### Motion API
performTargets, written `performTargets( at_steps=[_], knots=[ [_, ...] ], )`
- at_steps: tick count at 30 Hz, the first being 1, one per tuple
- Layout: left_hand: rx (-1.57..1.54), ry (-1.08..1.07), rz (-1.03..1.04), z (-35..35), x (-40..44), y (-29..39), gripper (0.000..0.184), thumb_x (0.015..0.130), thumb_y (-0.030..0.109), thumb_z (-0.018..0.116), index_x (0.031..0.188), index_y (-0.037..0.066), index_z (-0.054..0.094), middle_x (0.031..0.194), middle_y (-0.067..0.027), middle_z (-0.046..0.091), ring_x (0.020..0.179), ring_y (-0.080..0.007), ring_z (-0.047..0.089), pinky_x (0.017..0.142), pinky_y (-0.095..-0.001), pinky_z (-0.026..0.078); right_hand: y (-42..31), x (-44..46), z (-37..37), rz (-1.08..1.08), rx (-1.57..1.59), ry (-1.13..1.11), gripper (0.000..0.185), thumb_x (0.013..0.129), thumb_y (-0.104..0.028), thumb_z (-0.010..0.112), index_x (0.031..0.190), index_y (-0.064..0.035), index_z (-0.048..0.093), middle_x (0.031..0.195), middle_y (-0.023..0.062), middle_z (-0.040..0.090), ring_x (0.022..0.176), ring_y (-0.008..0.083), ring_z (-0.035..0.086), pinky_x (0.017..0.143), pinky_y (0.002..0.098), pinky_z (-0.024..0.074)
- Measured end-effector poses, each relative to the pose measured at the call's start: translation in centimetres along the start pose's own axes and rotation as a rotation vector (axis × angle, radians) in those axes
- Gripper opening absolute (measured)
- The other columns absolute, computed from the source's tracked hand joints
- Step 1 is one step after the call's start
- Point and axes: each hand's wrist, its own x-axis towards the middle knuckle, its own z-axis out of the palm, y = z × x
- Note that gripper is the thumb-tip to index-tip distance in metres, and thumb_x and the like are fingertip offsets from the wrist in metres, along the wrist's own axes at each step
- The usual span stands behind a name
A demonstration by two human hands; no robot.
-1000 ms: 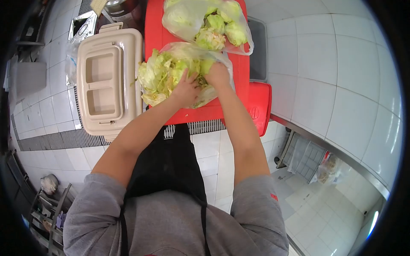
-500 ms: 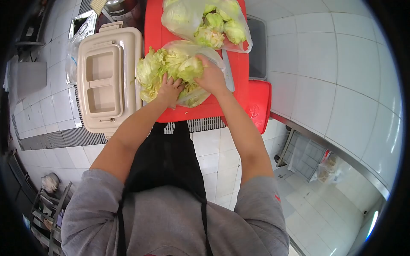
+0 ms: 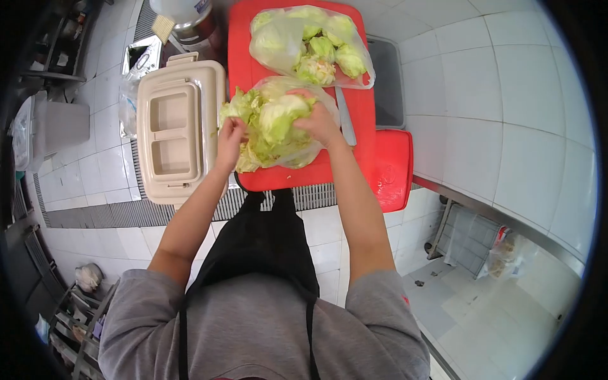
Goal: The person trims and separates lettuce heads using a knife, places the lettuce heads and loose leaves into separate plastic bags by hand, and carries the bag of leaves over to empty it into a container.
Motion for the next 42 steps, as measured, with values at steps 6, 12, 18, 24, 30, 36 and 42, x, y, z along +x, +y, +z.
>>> performTargets(
  at_steps=[6,12,18,24,30,36,42],
  knots=[
    [-0.272,-0.224,-0.204,-0.5,-0.2,4.6,0.056,0.08,0.023,0.06,0.129,0.012,0.034,0.115,-0.0052,0.052,0.101,-0.0176,0.055,0.075,-0.0366,0.05,-0.5,1.1,5.0,-0.371,-0.48,-0.016,0.042,0.063,-0.003,0.061,0.104,-0.0071,0.055,0.098,0.0121,0.059,0.095,0.0263,0.057,0.083,0.032,0.0445],
    [-0.804,-0.105,-0.366,-2.8,-0.7,1.1,0.049,0.081,0.02,0.058,0.126,0.014,0.039,0.117,-0.0049,0.052,0.104,-0.0191,0.055,0.076,-0.0364,0.053,3.1,0.2,2.9,0.023,-0.515,0.016,0.037,0.068,-0.011,0.068,0.1,-0.0051,0.052,0.1,0.0108,0.058,0.095,0.0276,0.057,0.083,0.0355,0.0446],
    [-0.483,-0.05,-0.244,-0.6,-1.1,0.7,0.044,0.079,0.013,0.059,0.119,0.013,0.041,0.113,-0.0056,0.053,0.101,-0.0202,0.055,0.079,-0.0379,0.05,3.7,-1.2,7.1,-0.206,-0.661,0.469,0.045,0.07,-0.023,0.072,0.105,-0.006,0.05,0.103,0.0086,0.058,0.089,0.0266,0.058,0.075,0.0325,0.047],
    [-0.554,0.042,-0.257,1.2,-1.2,0.6,0.05,0.074,0.016,0.054,0.122,0.014,0.039,0.119,-0.0052,0.049,0.107,-0.0218,0.051,0.082,-0.0416,0.046,7.2,-1.0,6.2,-0.002,-0.239,0.385,0.025,0.072,-0.018,0.066,0.09,-0.0041,0.055,0.081,0.0121,0.061,0.074,0.0269,0.061,0.065,0.037,0.0475],
    [-0.718,-0.021,-0.309,-2.1,-1.5,-0.3,0.047,0.073,0.028,0.049,0.117,0.012,0.048,0.111,-0.0042,0.057,0.099,-0.0212,0.056,0.078,-0.0399,0.046,8.8,0.0,2.7,-0.084,-0.638,0.764,0.01,0.071,-0.01,0.062,0.078,-0.0035,0.057,0.075,0.0165,0.061,0.069,0.0337,0.059,0.058,0.0378,0.0452],
    [-0.805,-0.107,-0.4,-3.9,-0.8,-1.4,0.044,0.074,0.032,0.044,0.113,0.013,0.052,0.109,-0.0034,0.058,0.093,-0.0191,0.057,0.067,-0.0341,0.048,6.4,-0.6,1.2,0.214,-0.728,0.382,0.035,0.073,-0.02,0.065,0.104,-0.0048,0.059,0.104,0.0212,0.059,0.099,0.0347,0.055,0.09,0.0406,0.0396],
    [-0.701,-0.1,-0.414,-1.2,0.0,-0.2,0.043,0.076,0.034,0.044,0.114,0.015,0.052,0.108,-0.0019,0.059,0.094,-0.0186,0.057,0.072,-0.036,0.047,0.9,-2.6,5.4,0.221,-0.46,0.275,0.061,0.073,-0.036,0.068,0.124,-0.009,0.047,0.122,0.0183,0.051,0.112,0.0303,0.05,0.091,0.0357,0.0412]
  ],
)
